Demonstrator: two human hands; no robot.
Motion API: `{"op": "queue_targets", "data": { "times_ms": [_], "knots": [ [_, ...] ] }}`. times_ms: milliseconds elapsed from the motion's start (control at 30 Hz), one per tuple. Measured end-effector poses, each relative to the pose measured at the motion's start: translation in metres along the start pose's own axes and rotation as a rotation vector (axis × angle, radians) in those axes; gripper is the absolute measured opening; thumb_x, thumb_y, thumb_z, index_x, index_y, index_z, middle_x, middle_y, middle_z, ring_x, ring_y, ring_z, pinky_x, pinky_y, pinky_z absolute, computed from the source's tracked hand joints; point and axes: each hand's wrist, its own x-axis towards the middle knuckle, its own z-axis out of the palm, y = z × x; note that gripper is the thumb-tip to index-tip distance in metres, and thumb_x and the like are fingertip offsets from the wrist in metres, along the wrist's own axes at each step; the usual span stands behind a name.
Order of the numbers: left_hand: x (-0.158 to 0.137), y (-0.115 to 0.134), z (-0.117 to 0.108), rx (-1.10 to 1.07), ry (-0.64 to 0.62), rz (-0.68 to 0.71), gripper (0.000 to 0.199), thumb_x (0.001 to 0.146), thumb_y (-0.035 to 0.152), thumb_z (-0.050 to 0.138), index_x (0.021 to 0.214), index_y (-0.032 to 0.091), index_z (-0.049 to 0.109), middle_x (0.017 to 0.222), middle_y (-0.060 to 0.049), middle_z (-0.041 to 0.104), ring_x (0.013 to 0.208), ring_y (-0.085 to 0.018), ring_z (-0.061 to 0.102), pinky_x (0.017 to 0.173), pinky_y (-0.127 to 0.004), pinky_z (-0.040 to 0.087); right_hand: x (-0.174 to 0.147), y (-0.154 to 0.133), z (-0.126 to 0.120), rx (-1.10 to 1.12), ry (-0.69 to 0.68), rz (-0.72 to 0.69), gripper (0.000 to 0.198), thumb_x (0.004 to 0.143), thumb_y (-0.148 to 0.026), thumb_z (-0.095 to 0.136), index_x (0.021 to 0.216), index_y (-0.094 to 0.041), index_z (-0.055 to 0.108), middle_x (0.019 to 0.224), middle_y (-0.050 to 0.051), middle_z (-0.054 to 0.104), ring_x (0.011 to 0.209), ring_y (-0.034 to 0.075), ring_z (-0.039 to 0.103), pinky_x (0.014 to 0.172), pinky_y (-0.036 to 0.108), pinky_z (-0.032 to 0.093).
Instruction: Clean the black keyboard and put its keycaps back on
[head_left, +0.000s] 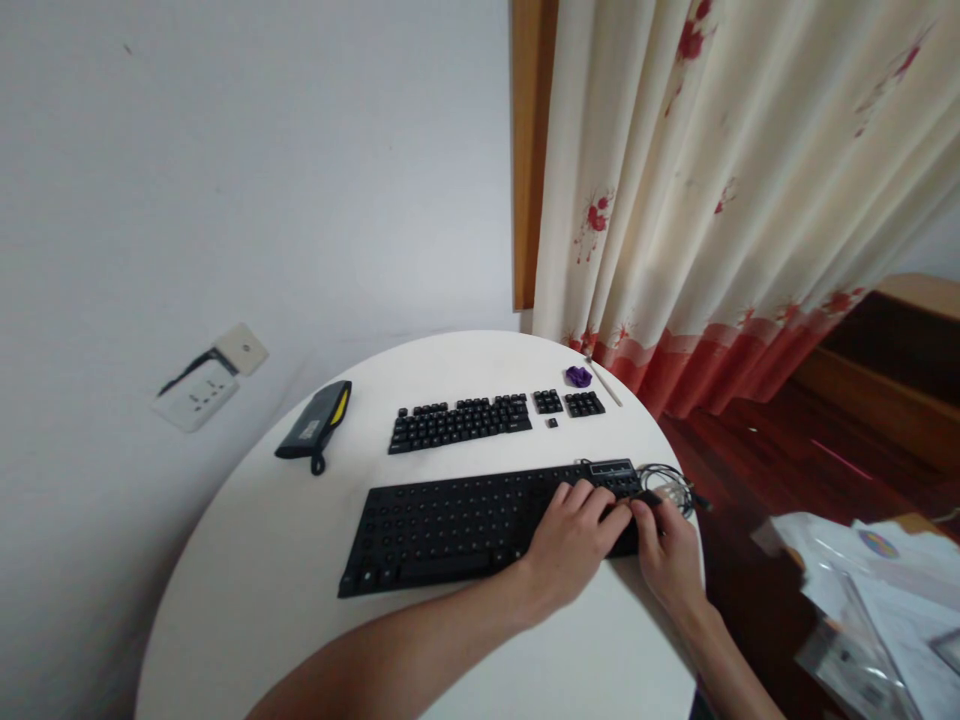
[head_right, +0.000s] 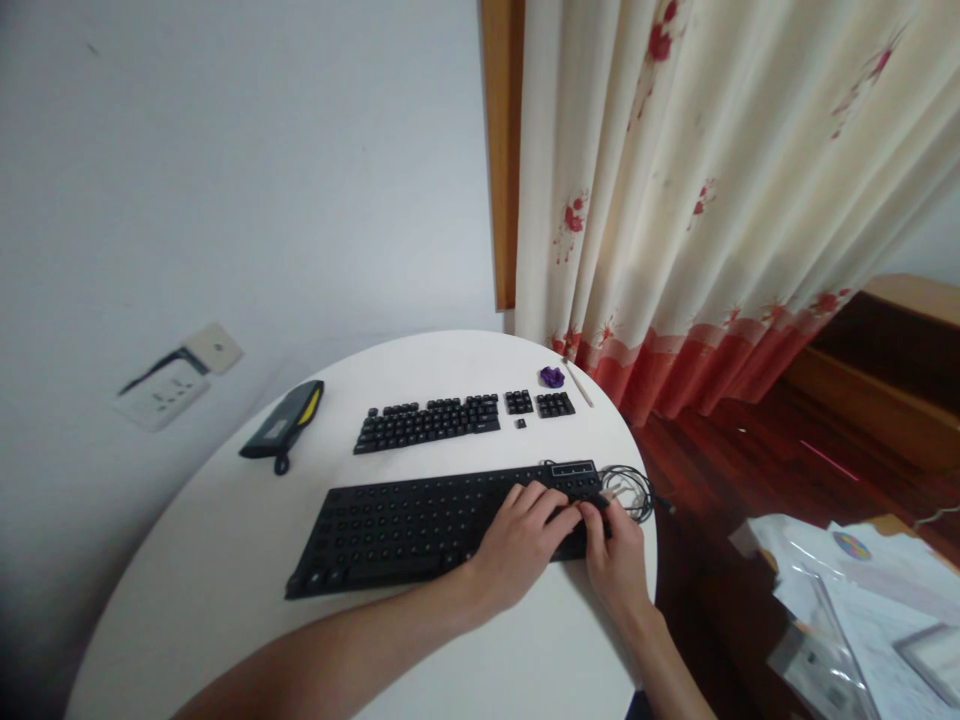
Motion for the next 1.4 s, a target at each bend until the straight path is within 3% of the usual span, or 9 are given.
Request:
{"op": "queue_targets", "data": {
  "times_ms": [200, 333, 433, 533, 700, 833, 1000, 1400],
  "knots": [
    [-0.002, 0.000, 0.007, -0.005, 0.058, 0.020, 0.016, 0.099, 0.028, 0.053, 0.113, 0.022, 0.060, 0.109, -0.002, 0.064, 0.099, -0.021, 0.053, 0.078, -0.038, 0.040, -0.001, 0.003, -0.002, 0.026, -0.045, 0.025, 0.026, 0.097, -0.039, 0.051, 0.082, -0.019, 0.060, 0.072, 0.003, 0.064, 0.063, 0.018, 0.057, 0.060, 0.028, 0.044],
    [-0.004, 0.002, 0.004, -0.114, 0.092, 0.032, 0.017, 0.097, 0.031, 0.058, 0.110, 0.022, 0.062, 0.112, -0.002, 0.064, 0.104, -0.021, 0.053, 0.081, -0.037, 0.041, -0.001, 0.007, -0.003, 0.046, -0.003, 0.056, 0.028, 0.095, -0.040, 0.054, 0.078, -0.019, 0.060, 0.069, 0.002, 0.063, 0.063, 0.018, 0.056, 0.060, 0.029, 0.044],
    [0.006, -0.006, -0.007, -0.245, 0.141, -0.109, 0.015, 0.092, 0.034, 0.066, 0.104, 0.025, 0.067, 0.115, -0.003, 0.061, 0.109, -0.021, 0.050, 0.092, -0.038, 0.041, 0.000, 0.008, -0.004, 0.066, 0.051, 0.103, 0.029, 0.096, -0.039, 0.053, 0.078, -0.019, 0.064, 0.073, 0.003, 0.067, 0.069, 0.019, 0.060, 0.066, 0.030, 0.046],
    [0.032, -0.031, -0.014, -0.278, 0.190, -0.324, 0.013, 0.085, 0.036, 0.073, 0.096, 0.028, 0.072, 0.121, -0.004, 0.055, 0.113, -0.025, 0.046, 0.097, -0.042, 0.039, 0.002, 0.006, -0.005, 0.103, 0.077, 0.137, 0.030, 0.096, -0.038, 0.052, 0.078, -0.019, 0.066, 0.077, 0.005, 0.070, 0.074, 0.021, 0.063, 0.069, 0.031, 0.048],
    [0.083, -0.084, 0.004, -0.194, 0.075, -0.476, 0.013, 0.079, 0.039, 0.078, 0.088, 0.029, 0.076, 0.112, -0.004, 0.053, 0.111, -0.026, 0.045, 0.091, -0.041, 0.037, 0.004, 0.002, -0.005, 0.144, 0.064, 0.144, 0.031, 0.096, -0.037, 0.050, 0.078, -0.020, 0.067, 0.077, 0.004, 0.070, 0.075, 0.022, 0.064, 0.069, 0.031, 0.049],
    [0.100, -0.105, 0.029, -0.141, 0.001, -0.503, 0.015, 0.079, 0.043, 0.078, 0.086, 0.029, 0.076, 0.111, -0.003, 0.052, 0.111, -0.026, 0.043, 0.091, -0.040, 0.035, 0.002, 0.002, -0.005, 0.163, 0.062, 0.156, 0.029, 0.096, -0.036, 0.050, 0.079, -0.020, 0.068, 0.079, 0.004, 0.071, 0.076, 0.021, 0.065, 0.070, 0.031, 0.049],
    [0.102, -0.111, 0.045, -0.116, -0.021, -0.516, 0.020, 0.082, 0.049, 0.072, 0.087, 0.029, 0.077, 0.111, -0.005, 0.052, 0.112, -0.027, 0.042, 0.091, -0.041, 0.034, 0.002, 0.002, -0.004, 0.172, 0.062, 0.141, 0.028, 0.096, -0.034, 0.051, 0.079, -0.021, 0.068, 0.079, 0.004, 0.072, 0.077, 0.022, 0.067, 0.070, 0.031, 0.049],
    [0.106, -0.117, 0.045, -0.066, -0.054, -0.534, 0.028, 0.082, 0.054, 0.070, 0.082, 0.026, 0.076, 0.111, -0.006, 0.054, 0.111, -0.028, 0.043, 0.092, -0.041, 0.035, 0.002, 0.002, -0.005, 0.165, 0.014, 0.103, 0.030, 0.097, -0.035, 0.049, 0.078, -0.022, 0.068, 0.077, 0.004, 0.072, 0.074, 0.022, 0.066, 0.069, 0.031, 0.049]
  ]
}}
